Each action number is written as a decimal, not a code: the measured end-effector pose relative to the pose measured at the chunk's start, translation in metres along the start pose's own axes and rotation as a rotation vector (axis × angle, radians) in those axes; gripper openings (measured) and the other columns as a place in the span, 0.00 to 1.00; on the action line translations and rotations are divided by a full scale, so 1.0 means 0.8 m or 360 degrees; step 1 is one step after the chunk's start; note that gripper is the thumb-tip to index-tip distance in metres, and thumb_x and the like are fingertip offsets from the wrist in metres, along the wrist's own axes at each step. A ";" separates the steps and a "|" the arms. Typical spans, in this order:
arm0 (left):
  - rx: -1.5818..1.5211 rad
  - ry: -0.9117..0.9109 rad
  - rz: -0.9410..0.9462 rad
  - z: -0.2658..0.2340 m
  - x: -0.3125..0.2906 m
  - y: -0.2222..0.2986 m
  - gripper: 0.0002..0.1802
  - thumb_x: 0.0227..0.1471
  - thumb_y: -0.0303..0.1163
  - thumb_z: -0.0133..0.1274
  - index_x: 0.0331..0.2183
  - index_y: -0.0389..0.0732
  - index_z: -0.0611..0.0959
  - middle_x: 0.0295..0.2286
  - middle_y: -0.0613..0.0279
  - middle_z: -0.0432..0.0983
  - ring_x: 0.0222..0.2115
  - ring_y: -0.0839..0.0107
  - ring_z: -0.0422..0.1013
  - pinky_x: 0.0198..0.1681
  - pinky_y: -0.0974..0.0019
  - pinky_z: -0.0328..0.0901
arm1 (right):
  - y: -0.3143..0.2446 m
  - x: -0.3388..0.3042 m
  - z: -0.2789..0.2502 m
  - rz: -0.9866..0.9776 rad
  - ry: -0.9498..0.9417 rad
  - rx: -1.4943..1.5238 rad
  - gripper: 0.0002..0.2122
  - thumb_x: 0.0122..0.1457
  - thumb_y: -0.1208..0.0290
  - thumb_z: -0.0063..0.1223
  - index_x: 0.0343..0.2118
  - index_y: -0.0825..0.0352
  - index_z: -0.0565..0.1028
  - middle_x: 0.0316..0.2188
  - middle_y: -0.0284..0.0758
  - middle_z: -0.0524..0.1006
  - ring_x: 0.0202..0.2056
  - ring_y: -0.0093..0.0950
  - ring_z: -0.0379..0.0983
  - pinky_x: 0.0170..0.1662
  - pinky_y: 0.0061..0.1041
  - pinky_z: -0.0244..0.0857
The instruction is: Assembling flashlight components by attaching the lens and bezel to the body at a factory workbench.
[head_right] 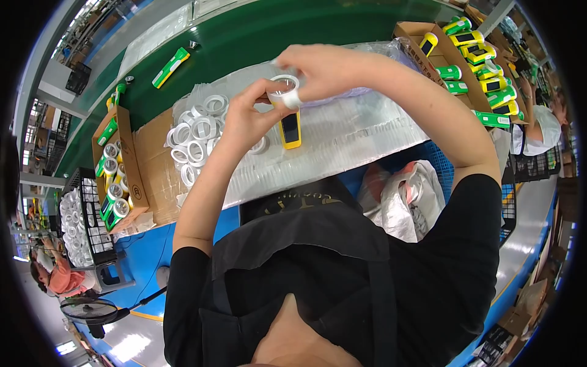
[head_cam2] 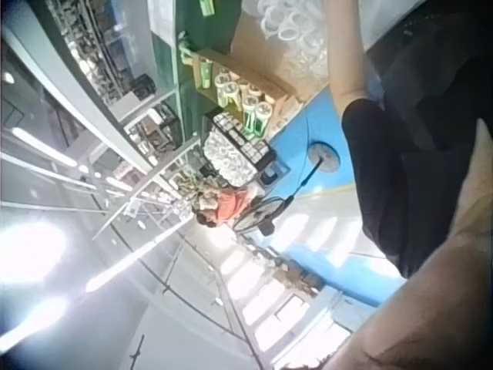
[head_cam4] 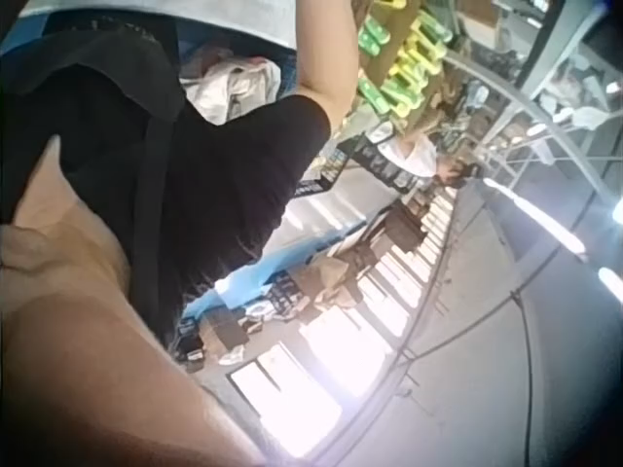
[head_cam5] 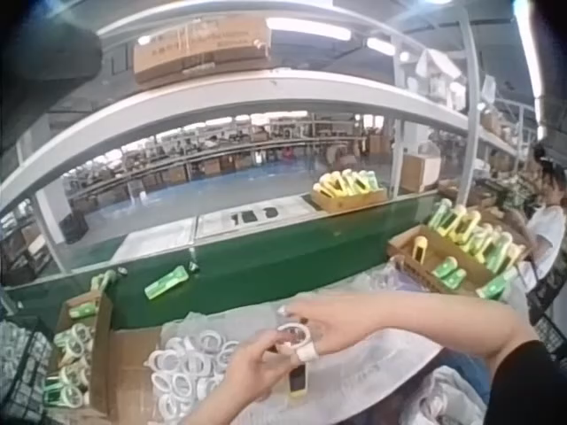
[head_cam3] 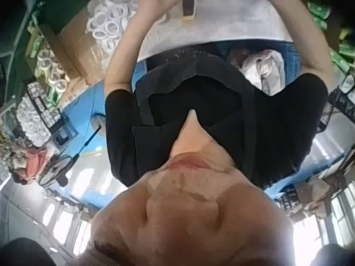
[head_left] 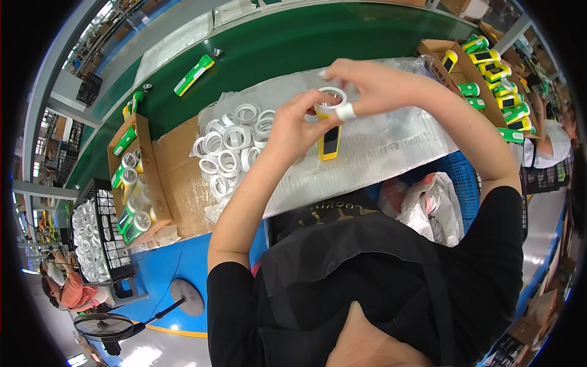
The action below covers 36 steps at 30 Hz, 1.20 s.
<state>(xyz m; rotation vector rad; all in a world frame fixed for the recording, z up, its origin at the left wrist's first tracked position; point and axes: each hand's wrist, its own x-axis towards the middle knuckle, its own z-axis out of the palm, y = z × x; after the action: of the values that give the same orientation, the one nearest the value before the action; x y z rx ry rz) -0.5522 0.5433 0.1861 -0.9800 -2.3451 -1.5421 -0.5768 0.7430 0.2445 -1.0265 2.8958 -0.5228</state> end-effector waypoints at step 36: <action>-0.0102 -0.0018 0.0082 -0.003 -0.013 -0.004 0.20 0.37 0.28 0.70 0.37 0.40 0.82 0.34 0.63 0.81 0.34 0.70 0.76 0.40 0.67 0.70 | -0.025 -0.002 -0.015 -0.0063 0.0023 0.0171 0.28 0.41 0.42 0.61 0.26 0.68 0.73 0.25 0.40 0.76 0.28 0.39 0.74 0.30 0.35 0.66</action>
<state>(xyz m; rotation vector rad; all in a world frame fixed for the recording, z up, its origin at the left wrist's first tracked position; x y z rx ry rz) -0.5469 0.5359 0.1797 -1.0572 -2.2725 -1.6053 -0.5651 0.7326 0.2623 -1.0709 2.8292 -0.6826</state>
